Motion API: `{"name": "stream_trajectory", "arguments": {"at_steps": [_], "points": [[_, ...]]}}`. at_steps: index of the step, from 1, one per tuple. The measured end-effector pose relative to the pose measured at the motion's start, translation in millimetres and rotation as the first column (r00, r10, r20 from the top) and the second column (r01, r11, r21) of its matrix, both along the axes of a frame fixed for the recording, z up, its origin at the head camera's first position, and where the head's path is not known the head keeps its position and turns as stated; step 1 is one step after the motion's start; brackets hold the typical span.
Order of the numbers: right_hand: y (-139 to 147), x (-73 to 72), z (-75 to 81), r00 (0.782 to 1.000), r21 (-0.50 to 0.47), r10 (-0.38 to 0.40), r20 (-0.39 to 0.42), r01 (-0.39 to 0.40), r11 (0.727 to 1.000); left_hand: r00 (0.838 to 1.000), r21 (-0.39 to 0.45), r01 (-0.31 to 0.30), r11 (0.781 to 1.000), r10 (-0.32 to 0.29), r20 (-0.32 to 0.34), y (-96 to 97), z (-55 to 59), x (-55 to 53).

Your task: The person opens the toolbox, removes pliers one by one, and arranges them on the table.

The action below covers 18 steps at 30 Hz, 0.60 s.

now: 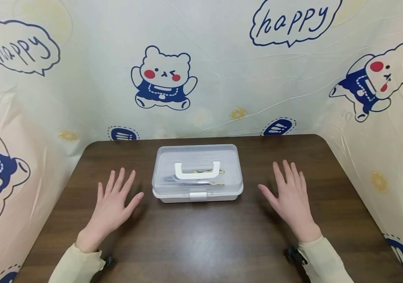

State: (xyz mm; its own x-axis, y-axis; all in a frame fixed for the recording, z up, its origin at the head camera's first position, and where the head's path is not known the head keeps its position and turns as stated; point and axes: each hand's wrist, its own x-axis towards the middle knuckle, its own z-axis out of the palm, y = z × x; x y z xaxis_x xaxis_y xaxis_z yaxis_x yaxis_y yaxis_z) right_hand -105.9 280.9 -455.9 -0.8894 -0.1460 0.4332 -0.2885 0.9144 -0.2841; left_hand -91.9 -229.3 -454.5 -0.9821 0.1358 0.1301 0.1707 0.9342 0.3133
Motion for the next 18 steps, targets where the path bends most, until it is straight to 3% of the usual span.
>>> {"name": "stream_trajectory", "arguments": {"at_steps": [3, 5, 8, 11, 12, 14, 18], "points": [[-8, 1.4, 1.0, 0.996, -0.085, 0.032, -0.083, -0.039, 0.996, 1.000, 0.161, -0.019, 0.987, 0.020, -0.004, 7.9, -4.2, -0.3], [-16, 3.9, 2.9, 0.990, -0.131, 0.054, -0.129, -0.072, 0.989, 0.999, 0.286, -0.030, 0.958, 0.036, -0.016, 14.8, -5.7, -1.1], [-30, 8.5, 5.3, 0.978, -0.173, 0.110, -0.176, -0.141, 0.975, 0.998, 0.462, -0.053, 0.885, 0.065, -0.009, 25.6, -7.3, -3.0], [-46, 12.6, 5.7, 0.954, -0.179, 0.201, -0.223, -0.243, 0.953, 0.995, 0.573, -0.091, 0.815, 0.092, 0.029, 36.2, -6.7, -6.3], [-51, 13.9, 5.7, 0.946, -0.181, 0.235, -0.224, -0.278, 0.944, 0.995, 0.617, -0.104, 0.780, 0.089, 0.054, 39.7, -6.6, -7.8], [-63, 16.3, 5.6, 0.934, -0.188, 0.298, -0.197, -0.334, 0.924, 0.991, 0.711, -0.126, 0.691, 0.065, 0.113, 47.0, -5.1, -10.6], [-88, 19.6, 5.5, 0.922, -0.237, 0.385, -0.046, -0.385, 0.892, 0.981, 0.842, -0.177, 0.509, 0.023, 0.192, 60.0, -2.5, -15.5]]}}
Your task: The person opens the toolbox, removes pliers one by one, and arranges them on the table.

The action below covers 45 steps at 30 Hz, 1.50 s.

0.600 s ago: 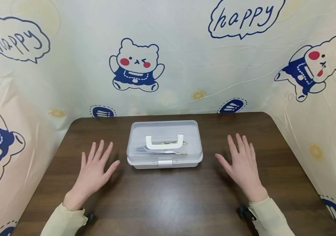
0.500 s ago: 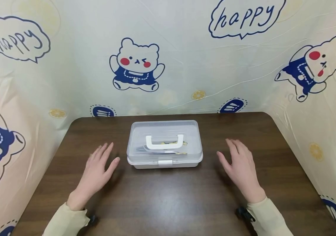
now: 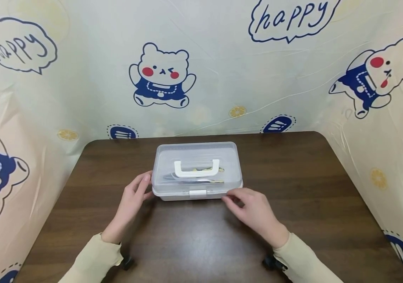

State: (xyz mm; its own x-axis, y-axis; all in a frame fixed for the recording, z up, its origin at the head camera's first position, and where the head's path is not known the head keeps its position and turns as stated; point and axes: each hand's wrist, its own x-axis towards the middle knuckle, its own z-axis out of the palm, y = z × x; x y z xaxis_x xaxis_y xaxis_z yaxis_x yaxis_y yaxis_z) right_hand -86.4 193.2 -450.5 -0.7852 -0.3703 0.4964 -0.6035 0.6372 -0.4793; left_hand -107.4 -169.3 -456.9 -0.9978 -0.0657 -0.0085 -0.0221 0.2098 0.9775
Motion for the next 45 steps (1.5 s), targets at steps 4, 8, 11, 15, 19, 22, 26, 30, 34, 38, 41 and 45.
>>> {"name": "stream_trajectory", "arguments": {"at_steps": [4, 8, 11, 15, 19, 22, 26, 30, 34, 38, 41, 45], "points": [[-20, -1.2, -1.7, 0.991, 0.009, 0.038, 0.130, -0.040, 0.999, 0.999, -0.010, -0.031, 0.999, 0.031, 0.005, 7.4, 0.5, -2.3], [-35, -3.1, -8.4, 0.981, -0.003, 0.053, 0.184, -0.053, 0.999, 0.999, -0.045, -0.035, 0.998, 0.035, 0.008, 10.1, -0.3, -3.2], [-43, -4.2, -13.7, 0.969, -0.021, 0.048, 0.241, -0.044, 0.999, 0.999, -0.033, -0.037, 0.999, 0.037, 0.014, 11.1, 0.0, -3.9], [-49, -5.9, -18.8, 0.918, -0.064, 0.057, 0.393, -0.034, 0.997, 0.999, -0.027, -0.036, 0.999, 0.036, 0.029, 12.8, 1.3, -3.9], [-53, -7.5, -23.7, 0.806, -0.158, 0.100, 0.583, -0.008, 0.987, 0.998, -0.029, -0.041, 0.999, 0.042, 0.041, 13.3, 0.8, -4.0], [-57, -9.3, -26.6, 0.698, -0.280, 0.158, 0.698, 0.063, 0.958, 0.998, -0.029, -0.045, 0.999, 0.046, 0.040, 13.6, 1.3, -3.4], [-62, -11.8, -27.4, 0.555, -0.435, 0.265, 0.789, 0.199, 0.878, 0.998, -0.028, -0.055, 0.998, 0.056, 0.037, 13.9, 1.6, -4.4], [-65, -12.9, -27.3, 0.468, -0.474, 0.304, 0.830, 0.305, 0.826, 0.997, -0.020, -0.056, 0.998, 0.057, 0.043, 14.8, 1.0, -4.5], [-64, -14.2, -28.6, 0.427, -0.497, 0.341, 0.838, 0.338, 0.799, 0.998, -0.007, -0.050, 0.999, 0.050, 0.044, 15.3, 0.4, -3.9], [-64, -15.4, -31.8, 0.411, -0.535, 0.383, 0.827, 0.369, 0.760, 0.998, -0.008, -0.055, 0.998, 0.055, 0.037, 14.8, 0.4, -4.7], [-65, -15.8, -34.5, 0.408, -0.548, 0.390, 0.825, 0.416, 0.726, 0.998, -0.016, -0.053, 0.998, 0.054, 0.038, 14.5, 1.2, -5.0], [-68, -15.6, -36.8, 0.398, -0.552, 0.396, 0.827, 0.444, 0.706, 0.998, -0.026, -0.053, 0.998, 0.054, 0.044, 13.9, 2.7, -4.1]]}}
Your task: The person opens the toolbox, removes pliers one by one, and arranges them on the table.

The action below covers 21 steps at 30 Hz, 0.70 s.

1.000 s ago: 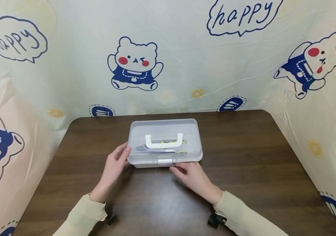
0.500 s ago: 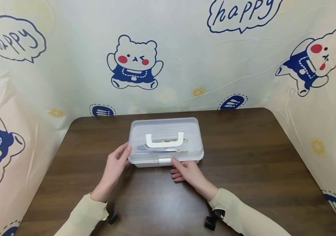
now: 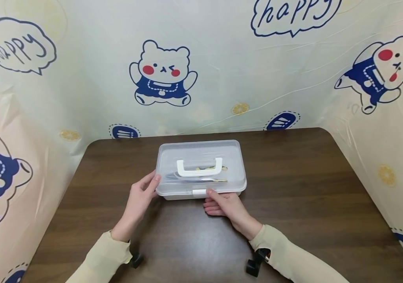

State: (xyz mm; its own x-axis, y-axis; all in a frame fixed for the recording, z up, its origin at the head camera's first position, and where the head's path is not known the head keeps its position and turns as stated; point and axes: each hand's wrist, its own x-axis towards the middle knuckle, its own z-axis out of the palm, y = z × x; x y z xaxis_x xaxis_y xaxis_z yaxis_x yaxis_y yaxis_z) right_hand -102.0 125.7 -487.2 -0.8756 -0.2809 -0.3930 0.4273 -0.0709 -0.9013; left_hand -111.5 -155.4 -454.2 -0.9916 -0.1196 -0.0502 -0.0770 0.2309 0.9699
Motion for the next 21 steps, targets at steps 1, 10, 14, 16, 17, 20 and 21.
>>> {"name": "stream_trajectory", "arguments": {"at_steps": [1, 10, 14, 16, 17, 20, 21], "points": [[-0.1, -0.1, 0.1, 1.000, 0.002, -0.001, 0.001, 0.001, 1.000, 1.000, -0.004, 0.001, 1.000, -0.001, 0.000, 0.2, 0.2, 0.4], [-0.6, -1.0, 2.3, 1.000, 0.040, -0.008, 0.000, 0.008, 0.999, 0.999, -0.029, 0.011, 1.000, -0.012, -0.032, 0.3, 1.0, 0.6], [-1.2, -0.2, 2.5, 1.000, 0.039, -0.004, 0.005, 0.003, 0.999, 1.000, -0.034, 0.013, 0.999, -0.014, -0.025, -0.2, 0.6, 0.8], [-1.4, 0.0, 2.4, 1.000, 0.040, 0.000, 0.006, 0.000, 0.999, 1.000, -0.033, 0.013, 0.999, -0.014, -0.023, -0.5, 0.1, 1.0], [-1.4, 0.0, 2.4, 1.000, 0.039, 0.001, 0.006, -0.001, 0.999, 1.000, -0.030, 0.011, 1.000, -0.011, -0.021, -0.7, -0.3, 0.8], [-1.5, -0.3, 3.0, 1.000, 0.046, 0.005, 0.004, -0.005, 0.999, 1.000, -0.024, 0.009, 1.000, -0.010, -0.025, -0.8, -0.6, 0.8], [-1.6, -0.4, 3.6, 1.000, 0.049, 0.006, 0.004, -0.006, 0.999, 1.000, -0.025, 0.009, 1.000, -0.010, -0.026, -0.6, -0.5, 0.8]]}}
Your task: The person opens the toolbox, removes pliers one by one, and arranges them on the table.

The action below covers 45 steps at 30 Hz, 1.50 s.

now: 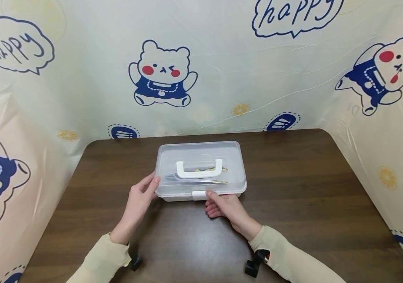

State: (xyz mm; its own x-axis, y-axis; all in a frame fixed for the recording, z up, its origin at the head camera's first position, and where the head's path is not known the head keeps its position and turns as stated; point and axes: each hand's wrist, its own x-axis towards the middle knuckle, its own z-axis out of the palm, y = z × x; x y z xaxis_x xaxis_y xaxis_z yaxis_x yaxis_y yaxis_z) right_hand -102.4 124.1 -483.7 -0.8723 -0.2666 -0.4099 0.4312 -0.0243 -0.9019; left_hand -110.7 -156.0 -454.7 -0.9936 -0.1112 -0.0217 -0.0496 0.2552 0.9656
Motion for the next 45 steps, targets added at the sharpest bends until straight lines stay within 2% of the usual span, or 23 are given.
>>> {"name": "stream_trajectory", "arguments": {"at_steps": [7, 17, 25, 33, 39, 45], "points": [[0, 0.2, 4.6, 0.997, 0.007, 0.067, 0.033, -0.067, 0.998, 1.000, -0.015, 0.001, 1.000, -0.001, -0.004, 0.1, 0.1, 0.9], [11, 3.6, 8.3, 0.987, -0.003, 0.159, -0.031, -0.160, 0.987, 1.000, -0.006, 0.019, 1.000, -0.019, 0.007, -0.8, 0.0, 0.3], [15, 2.8, 9.9, 0.988, 0.024, 0.152, 0.019, -0.153, 0.988, 1.000, -0.006, 0.026, 1.000, -0.026, 0.011, -1.4, 0.4, 0.5], [17, 1.5, 11.1, 0.980, 0.107, 0.194, -0.049, -0.188, 0.976, 1.000, -0.009, 0.020, 1.000, -0.020, 0.009, -1.3, 0.1, 0.3], [20, 2.3, 8.4, 0.961, 0.110, 0.255, -0.103, -0.243, 0.964, 1.000, -0.013, 0.021, 1.000, -0.021, 0.006, -1.4, -0.3, 0.4], [19, 1.7, 6.1, 0.949, 0.170, 0.277, -0.153, -0.251, 0.953, 1.000, -0.012, 0.023, 1.000, -0.023, 0.013, -1.3, -0.8, -0.2]]}}
